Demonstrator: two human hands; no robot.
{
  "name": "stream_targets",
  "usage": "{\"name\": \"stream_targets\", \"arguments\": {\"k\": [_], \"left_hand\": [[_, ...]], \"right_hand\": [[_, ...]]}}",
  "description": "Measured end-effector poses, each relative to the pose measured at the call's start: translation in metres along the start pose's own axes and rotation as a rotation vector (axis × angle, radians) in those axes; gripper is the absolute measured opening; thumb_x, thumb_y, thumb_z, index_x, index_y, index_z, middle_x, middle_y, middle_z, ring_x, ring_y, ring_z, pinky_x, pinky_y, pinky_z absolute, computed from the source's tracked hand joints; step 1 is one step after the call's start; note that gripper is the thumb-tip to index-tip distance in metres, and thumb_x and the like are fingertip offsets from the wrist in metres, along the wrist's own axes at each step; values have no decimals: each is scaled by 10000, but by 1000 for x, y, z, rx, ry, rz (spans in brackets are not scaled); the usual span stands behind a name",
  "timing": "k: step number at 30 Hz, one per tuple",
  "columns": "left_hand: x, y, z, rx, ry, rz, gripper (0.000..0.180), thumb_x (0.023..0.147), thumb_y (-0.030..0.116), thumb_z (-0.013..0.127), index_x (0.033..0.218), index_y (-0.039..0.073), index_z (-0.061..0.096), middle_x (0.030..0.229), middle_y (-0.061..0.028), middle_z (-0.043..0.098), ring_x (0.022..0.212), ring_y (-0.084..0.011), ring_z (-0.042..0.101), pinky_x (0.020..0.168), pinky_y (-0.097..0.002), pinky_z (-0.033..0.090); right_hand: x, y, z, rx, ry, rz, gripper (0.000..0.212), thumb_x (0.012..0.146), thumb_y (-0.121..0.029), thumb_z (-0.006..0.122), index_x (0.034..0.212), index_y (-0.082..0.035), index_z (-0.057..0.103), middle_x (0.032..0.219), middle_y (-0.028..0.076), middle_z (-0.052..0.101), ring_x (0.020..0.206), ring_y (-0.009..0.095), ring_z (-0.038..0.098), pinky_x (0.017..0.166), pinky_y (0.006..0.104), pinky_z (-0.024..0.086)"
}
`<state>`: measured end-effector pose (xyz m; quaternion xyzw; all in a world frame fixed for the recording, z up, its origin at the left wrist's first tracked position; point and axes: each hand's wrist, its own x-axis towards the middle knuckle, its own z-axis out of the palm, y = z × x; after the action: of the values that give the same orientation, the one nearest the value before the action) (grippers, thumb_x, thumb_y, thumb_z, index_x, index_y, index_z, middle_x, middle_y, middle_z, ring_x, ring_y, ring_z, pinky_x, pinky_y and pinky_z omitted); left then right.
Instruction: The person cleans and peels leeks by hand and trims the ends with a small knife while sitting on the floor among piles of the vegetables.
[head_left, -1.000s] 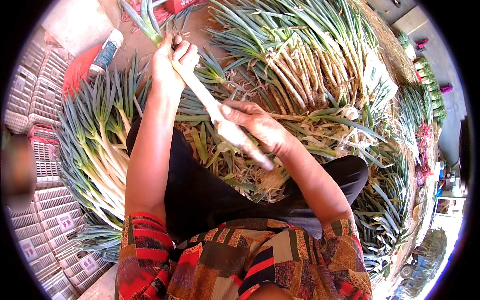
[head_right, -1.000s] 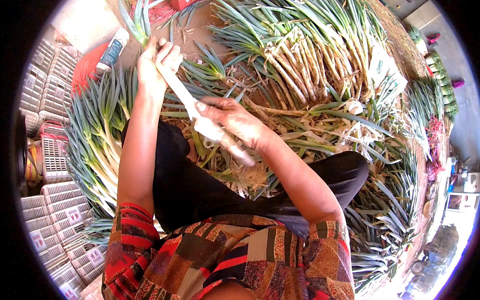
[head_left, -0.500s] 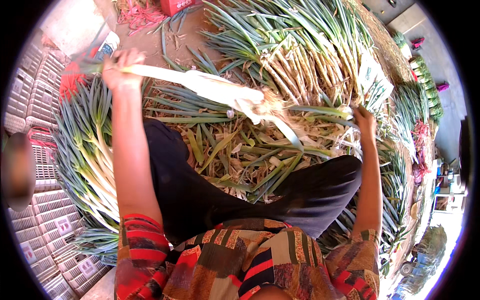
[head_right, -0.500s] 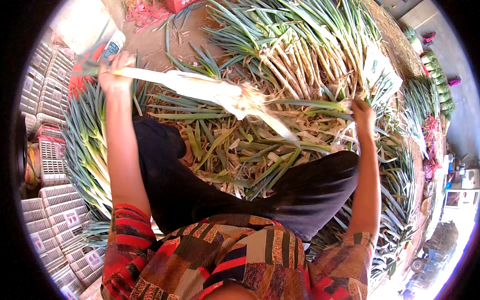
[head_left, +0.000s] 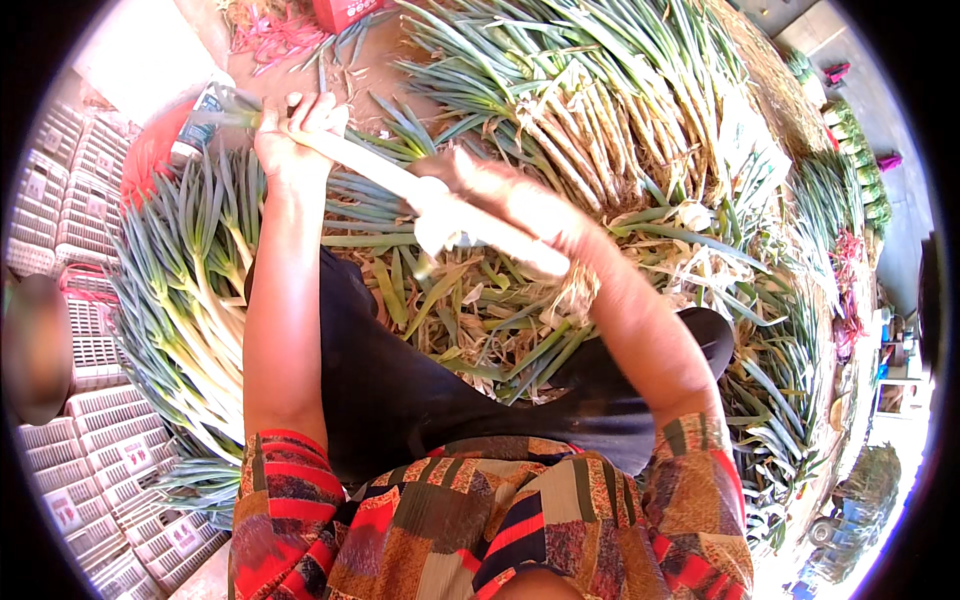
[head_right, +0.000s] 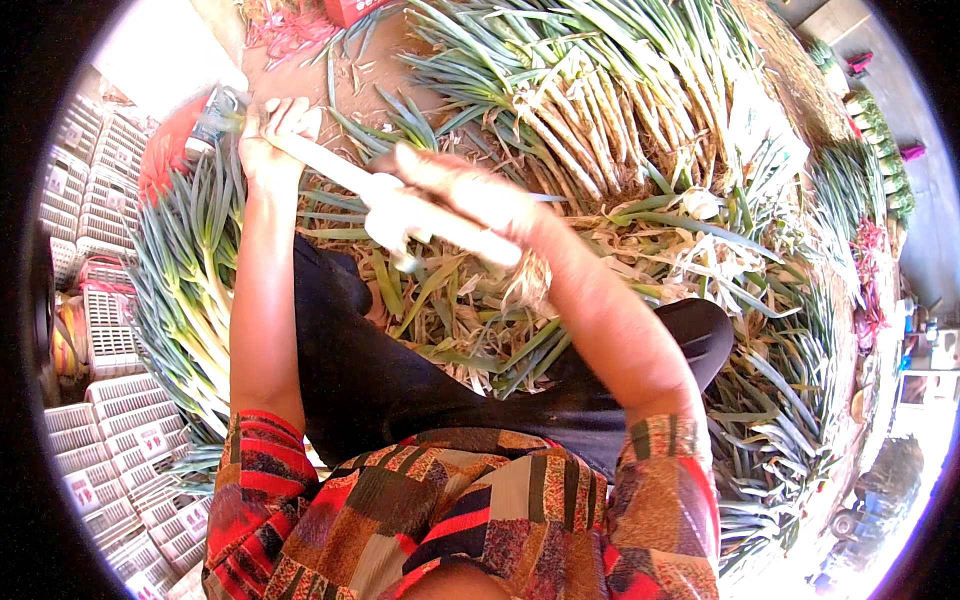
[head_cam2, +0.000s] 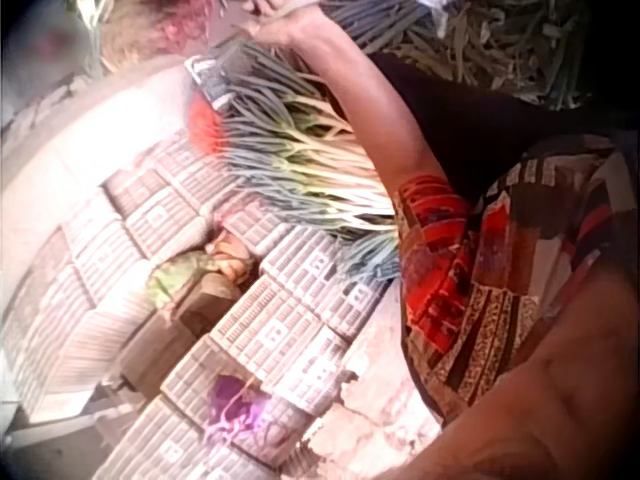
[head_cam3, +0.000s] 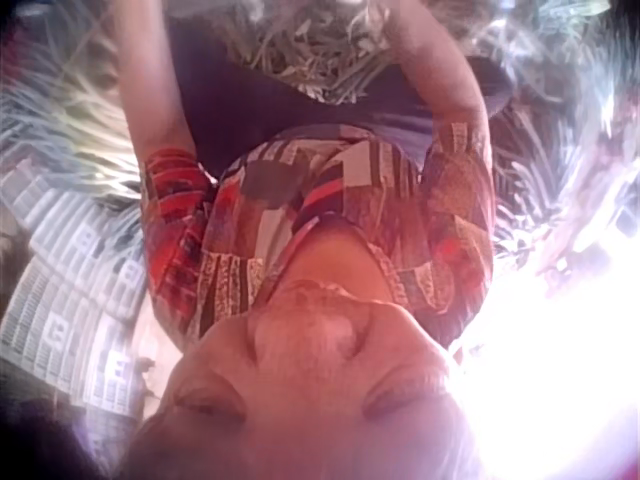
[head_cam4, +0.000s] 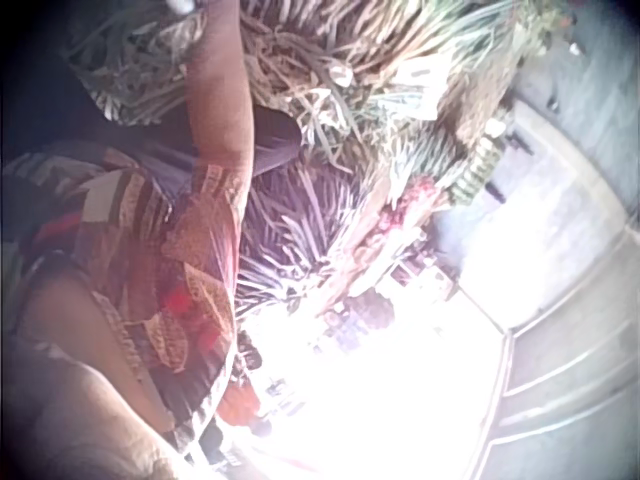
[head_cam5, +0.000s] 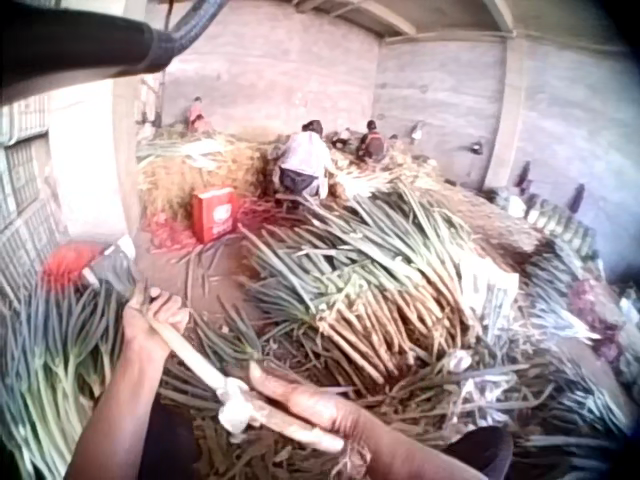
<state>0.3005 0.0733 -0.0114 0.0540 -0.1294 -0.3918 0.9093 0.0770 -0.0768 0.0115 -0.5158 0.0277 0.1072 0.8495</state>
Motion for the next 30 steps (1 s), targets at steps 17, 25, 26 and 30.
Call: {"name": "stream_targets", "arguments": {"k": [17, 25, 26, 30], "left_hand": [[6, -4, -16, 320, 493, 164, 438, 952, 403, 264, 635, 127, 387, 497, 9, 256, 491, -155, 268, 562, -318, 260], [9, -9, -29, 373, 752, 220, 328, 933, 304, 308, 643, 154, 336, 507, 21, 259, 468, -148, 288, 526, -341, 286], [14, 3, -40, 364, 836, 313, 315, 927, 296, 329, 647, 154, 333, 509, 24, 263, 457, -143, 282, 506, -337, 285], [17, 88, -62, 395, 972, 605, 302, 918, 275, 422, 664, 148, 319, 527, 29, 285, 410, -123, 254, 432, -310, 276]], "right_hand": [[-170, -35, -59, -9, 643, -11, 296, 909, -290, 534, 978, -4, 566, 657, 23, 554, 451, 34, 363, 389, 179, 253], [-233, -44, -79, -119, 873, 38, 149, 898, -185, 567, 904, -37, 551, 495, -97, 325, 373, 6, 261, 363, 177, 169], [-245, -47, -87, -98, 889, 37, 144, 893, -201, 571, 880, -58, 561, 486, -102, 314, 370, 8, 245, 367, 184, 164], [-411, -53, -170, -46, 1238, -365, 225, 925, -241, 499, 941, -29, 571, 484, -100, 273, 379, 14, 196, 340, 182, 148]]}}
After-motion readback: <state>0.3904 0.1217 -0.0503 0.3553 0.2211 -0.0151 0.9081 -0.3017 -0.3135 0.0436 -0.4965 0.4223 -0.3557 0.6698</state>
